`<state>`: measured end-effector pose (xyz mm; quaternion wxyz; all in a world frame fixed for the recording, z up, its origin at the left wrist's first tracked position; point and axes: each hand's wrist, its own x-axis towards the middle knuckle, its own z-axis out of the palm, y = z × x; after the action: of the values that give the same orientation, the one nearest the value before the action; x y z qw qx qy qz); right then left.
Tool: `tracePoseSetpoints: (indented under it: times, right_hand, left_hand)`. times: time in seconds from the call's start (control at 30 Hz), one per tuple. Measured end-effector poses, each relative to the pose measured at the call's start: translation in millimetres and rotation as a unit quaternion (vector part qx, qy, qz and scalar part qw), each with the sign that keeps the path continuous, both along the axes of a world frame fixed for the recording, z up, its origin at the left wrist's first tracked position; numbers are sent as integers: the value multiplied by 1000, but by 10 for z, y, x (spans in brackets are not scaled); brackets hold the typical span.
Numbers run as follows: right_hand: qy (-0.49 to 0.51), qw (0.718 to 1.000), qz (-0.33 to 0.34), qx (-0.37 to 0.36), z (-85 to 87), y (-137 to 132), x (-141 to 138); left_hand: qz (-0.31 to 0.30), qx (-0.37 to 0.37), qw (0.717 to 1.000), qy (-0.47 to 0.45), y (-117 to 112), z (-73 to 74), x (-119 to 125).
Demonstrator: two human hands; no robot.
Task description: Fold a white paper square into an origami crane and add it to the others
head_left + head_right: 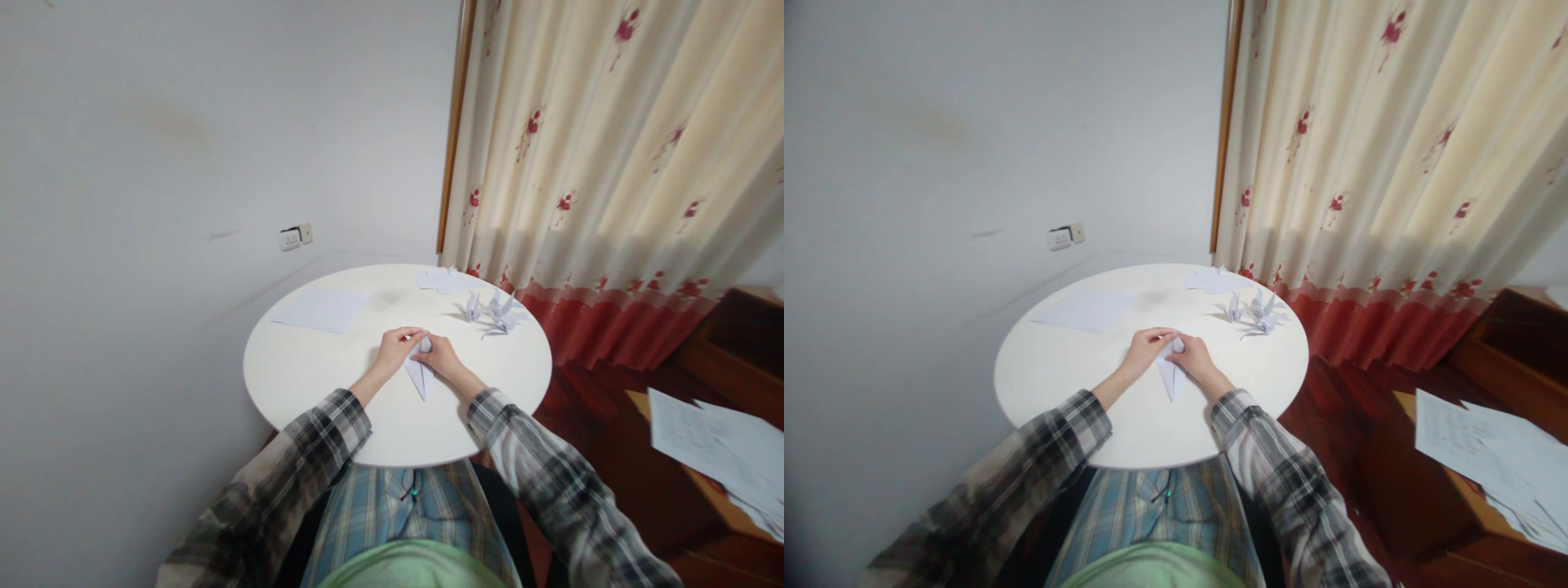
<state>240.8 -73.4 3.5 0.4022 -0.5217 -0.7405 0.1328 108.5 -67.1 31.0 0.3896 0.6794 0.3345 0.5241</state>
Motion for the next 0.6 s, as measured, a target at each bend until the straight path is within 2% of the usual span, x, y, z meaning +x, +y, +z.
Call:
tracePoseSetpoints:
  times: [0.27,0.6]
  right_hand:
    - [5,1000,10,8,31,-27,-4]
    - [26,999,30,4,36,-34,6]
  left_hand:
    - [33,36,999,-3,-66,66,-9]
    - [40,57,998,2,-93,82,-18]
